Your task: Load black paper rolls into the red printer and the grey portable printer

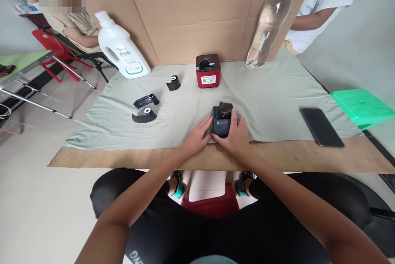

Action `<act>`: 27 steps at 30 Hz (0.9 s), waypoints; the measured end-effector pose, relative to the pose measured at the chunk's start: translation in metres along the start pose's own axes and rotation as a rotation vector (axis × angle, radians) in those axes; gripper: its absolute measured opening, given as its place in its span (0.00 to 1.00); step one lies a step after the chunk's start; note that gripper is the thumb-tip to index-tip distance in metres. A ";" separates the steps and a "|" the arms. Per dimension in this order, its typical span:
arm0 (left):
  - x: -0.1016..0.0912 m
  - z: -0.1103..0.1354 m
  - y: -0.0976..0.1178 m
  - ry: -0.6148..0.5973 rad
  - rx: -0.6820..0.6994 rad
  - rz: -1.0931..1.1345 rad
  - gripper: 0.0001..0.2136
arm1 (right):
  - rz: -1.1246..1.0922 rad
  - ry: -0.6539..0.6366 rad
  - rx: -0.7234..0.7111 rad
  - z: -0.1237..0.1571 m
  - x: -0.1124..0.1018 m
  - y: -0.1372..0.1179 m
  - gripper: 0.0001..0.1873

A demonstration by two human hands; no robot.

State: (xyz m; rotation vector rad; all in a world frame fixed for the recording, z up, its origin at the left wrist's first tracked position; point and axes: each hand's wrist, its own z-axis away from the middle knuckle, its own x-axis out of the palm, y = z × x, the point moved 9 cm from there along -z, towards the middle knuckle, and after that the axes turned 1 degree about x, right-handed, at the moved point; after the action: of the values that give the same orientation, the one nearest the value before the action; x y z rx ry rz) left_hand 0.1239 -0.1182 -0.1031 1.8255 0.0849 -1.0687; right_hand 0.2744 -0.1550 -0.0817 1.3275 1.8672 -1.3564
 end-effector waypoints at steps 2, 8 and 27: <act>-0.003 0.003 0.002 0.014 0.004 0.033 0.36 | 0.000 0.017 -0.033 0.001 -0.001 -0.001 0.63; -0.001 0.006 0.001 -0.019 -0.016 0.020 0.37 | -0.029 0.003 -0.070 0.004 0.002 0.000 0.63; 0.005 0.001 -0.001 -0.048 0.001 -0.072 0.42 | -0.216 -0.080 0.028 -0.002 0.005 0.007 0.68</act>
State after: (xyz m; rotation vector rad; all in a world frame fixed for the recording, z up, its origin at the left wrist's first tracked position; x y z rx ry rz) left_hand 0.1261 -0.1201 -0.1070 1.8087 0.1217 -1.1623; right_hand 0.2790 -0.1506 -0.0884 1.0913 1.9889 -1.5243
